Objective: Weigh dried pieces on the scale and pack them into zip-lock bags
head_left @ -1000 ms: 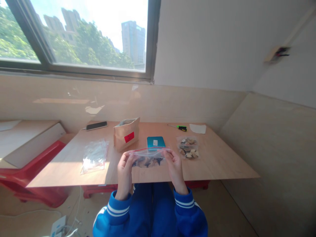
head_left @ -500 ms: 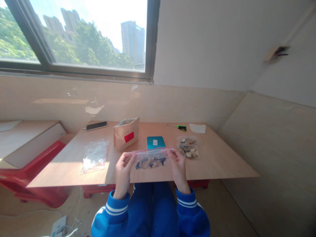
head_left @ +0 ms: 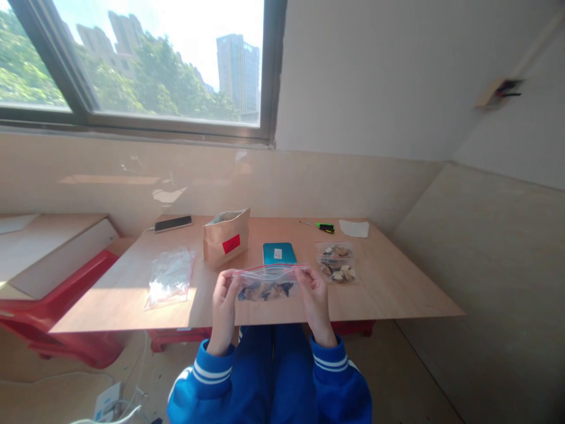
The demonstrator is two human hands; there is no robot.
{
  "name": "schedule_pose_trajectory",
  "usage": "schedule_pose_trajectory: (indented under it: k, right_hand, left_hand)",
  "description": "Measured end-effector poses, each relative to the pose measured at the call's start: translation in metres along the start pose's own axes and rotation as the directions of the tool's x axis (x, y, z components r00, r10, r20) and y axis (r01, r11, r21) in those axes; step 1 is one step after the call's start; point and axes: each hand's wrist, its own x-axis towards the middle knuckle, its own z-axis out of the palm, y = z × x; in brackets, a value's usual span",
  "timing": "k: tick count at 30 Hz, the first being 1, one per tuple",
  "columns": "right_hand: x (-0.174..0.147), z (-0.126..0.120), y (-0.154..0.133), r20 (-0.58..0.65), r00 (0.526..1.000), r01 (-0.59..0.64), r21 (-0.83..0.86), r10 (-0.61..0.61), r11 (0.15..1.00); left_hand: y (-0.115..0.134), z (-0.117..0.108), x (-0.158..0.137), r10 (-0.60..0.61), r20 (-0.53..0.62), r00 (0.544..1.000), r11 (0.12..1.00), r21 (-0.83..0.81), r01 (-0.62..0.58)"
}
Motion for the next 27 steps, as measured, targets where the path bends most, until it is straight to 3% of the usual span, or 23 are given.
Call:
schedule_pose_trajectory:
  k: [5, 16, 21, 27]
  right_hand:
    - [-0.0001, 0.0009, 0.0032, -0.049, 0.998, 0.037, -0.046, -0.039, 0.998]
    - [-0.0002, 0.0016, 0.0032, -0.105, 0.99, 0.078, -0.119, -0.091, 0.99]
    - [-0.0023, 0.0046, 0.0062, -0.168, 0.981, 0.081, -0.088, -0.095, 0.993]
    - [-0.0019, 0.004, 0.003, -0.174, 0.979, 0.094, -0.072, -0.105, 0.993]
  left_hand:
    - [-0.0071, -0.0012, 0.0016, 0.006, 0.111, 0.994, 1.0, -0.029, -0.002]
    - [-0.0095, -0.0009, 0.0075, 0.138, 0.198, 0.97, 0.923, 0.329, -0.199]
    - [-0.009, -0.0005, 0.0063, 0.207, 0.086, 0.975, 0.897, 0.38, -0.224]
    - [-0.0012, 0.0053, 0.002, 0.187, -0.004, 0.982, 0.947, 0.267, -0.179]
